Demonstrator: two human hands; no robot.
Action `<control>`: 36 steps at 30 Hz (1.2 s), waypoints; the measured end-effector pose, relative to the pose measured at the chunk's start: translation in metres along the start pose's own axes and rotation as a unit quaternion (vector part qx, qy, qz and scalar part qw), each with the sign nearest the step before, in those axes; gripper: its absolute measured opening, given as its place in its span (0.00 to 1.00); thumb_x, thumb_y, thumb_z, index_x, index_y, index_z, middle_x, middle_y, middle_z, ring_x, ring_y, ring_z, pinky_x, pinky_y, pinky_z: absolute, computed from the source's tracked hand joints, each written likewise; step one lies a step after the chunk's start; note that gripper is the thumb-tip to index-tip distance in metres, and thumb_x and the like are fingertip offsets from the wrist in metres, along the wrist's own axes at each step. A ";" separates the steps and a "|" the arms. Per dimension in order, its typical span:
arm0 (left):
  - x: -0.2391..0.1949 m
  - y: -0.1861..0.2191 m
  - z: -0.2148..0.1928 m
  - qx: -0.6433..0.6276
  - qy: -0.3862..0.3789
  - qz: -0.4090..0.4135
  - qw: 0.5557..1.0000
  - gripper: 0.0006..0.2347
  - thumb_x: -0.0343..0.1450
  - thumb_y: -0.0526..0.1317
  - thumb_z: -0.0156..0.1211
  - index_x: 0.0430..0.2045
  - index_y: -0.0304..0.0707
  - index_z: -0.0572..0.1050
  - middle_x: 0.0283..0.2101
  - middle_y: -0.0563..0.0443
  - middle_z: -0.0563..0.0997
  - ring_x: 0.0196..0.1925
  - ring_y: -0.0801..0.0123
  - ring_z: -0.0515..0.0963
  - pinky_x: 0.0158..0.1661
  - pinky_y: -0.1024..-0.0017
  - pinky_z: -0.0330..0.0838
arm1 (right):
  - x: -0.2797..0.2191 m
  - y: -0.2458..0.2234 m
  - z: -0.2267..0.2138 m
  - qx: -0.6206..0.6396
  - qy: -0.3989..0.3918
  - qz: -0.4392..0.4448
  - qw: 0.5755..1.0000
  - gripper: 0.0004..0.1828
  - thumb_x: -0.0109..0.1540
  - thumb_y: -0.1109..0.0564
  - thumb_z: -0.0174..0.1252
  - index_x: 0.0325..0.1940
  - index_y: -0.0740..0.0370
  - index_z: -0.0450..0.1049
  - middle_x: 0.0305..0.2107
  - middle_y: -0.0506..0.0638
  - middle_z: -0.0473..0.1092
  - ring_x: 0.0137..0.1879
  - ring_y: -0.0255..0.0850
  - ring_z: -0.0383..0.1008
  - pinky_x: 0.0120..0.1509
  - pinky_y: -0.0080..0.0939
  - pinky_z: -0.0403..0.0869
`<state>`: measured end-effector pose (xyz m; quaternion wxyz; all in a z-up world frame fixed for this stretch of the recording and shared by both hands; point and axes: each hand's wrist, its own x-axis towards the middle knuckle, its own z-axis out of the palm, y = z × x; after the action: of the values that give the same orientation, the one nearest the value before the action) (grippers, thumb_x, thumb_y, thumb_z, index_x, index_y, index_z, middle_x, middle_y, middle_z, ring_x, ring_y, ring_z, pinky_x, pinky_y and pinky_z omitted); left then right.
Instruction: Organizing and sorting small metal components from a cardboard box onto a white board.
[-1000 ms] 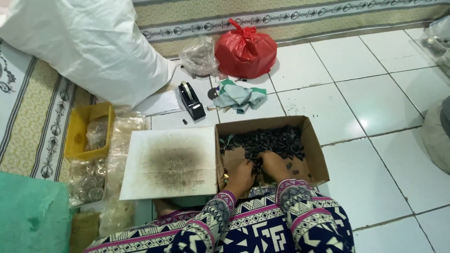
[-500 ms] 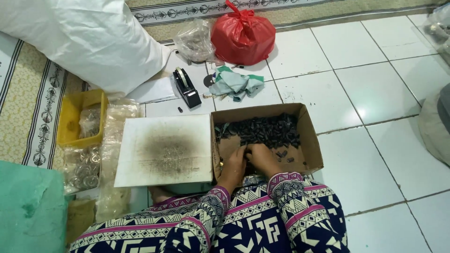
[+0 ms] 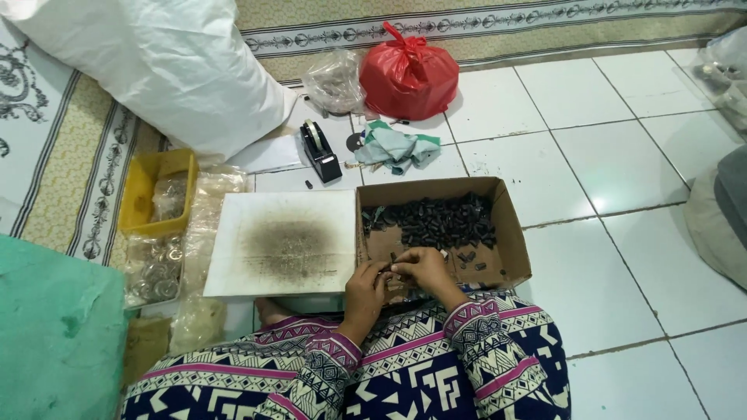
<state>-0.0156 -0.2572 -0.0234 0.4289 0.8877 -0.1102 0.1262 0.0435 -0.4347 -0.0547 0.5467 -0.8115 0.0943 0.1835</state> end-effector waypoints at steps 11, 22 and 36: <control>-0.018 0.007 -0.033 -0.041 0.067 -0.039 0.996 0.04 0.69 0.32 0.66 0.35 0.34 0.81 0.34 0.47 0.82 0.37 0.59 0.86 0.30 0.71 0.84 | -0.032 -0.020 0.029 0.238 -0.055 0.079 0.966 0.23 0.55 0.64 0.73 0.51 0.77 0.77 0.37 0.64 0.77 0.42 0.50 0.83 0.40 0.43 0.85; -0.019 -0.017 -0.029 -0.285 0.054 -0.280 0.915 0.07 0.69 0.33 0.67 0.38 0.28 0.84 0.31 0.36 0.86 0.30 0.61 0.86 0.29 0.71 0.83 | -0.045 -0.043 0.035 0.210 0.009 0.021 0.978 0.16 0.57 0.63 0.71 0.47 0.73 0.80 0.32 0.62 0.76 0.35 0.48 0.81 0.38 0.48 0.85; -0.011 -0.021 -0.035 -0.453 0.055 -0.361 0.813 0.12 0.68 0.30 0.68 0.44 0.23 0.81 0.37 0.31 0.85 0.36 0.64 0.84 0.36 0.73 0.83 | -0.041 -0.037 0.046 0.149 0.023 -0.075 0.986 0.10 0.60 0.63 0.68 0.44 0.71 0.82 0.27 0.61 0.79 0.31 0.43 0.81 0.36 0.45 0.85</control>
<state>-0.0244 -0.2156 -0.0209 0.8024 0.5606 0.1974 -0.0538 0.0100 -0.3800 -0.0220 0.6713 -0.7299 0.0718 0.1071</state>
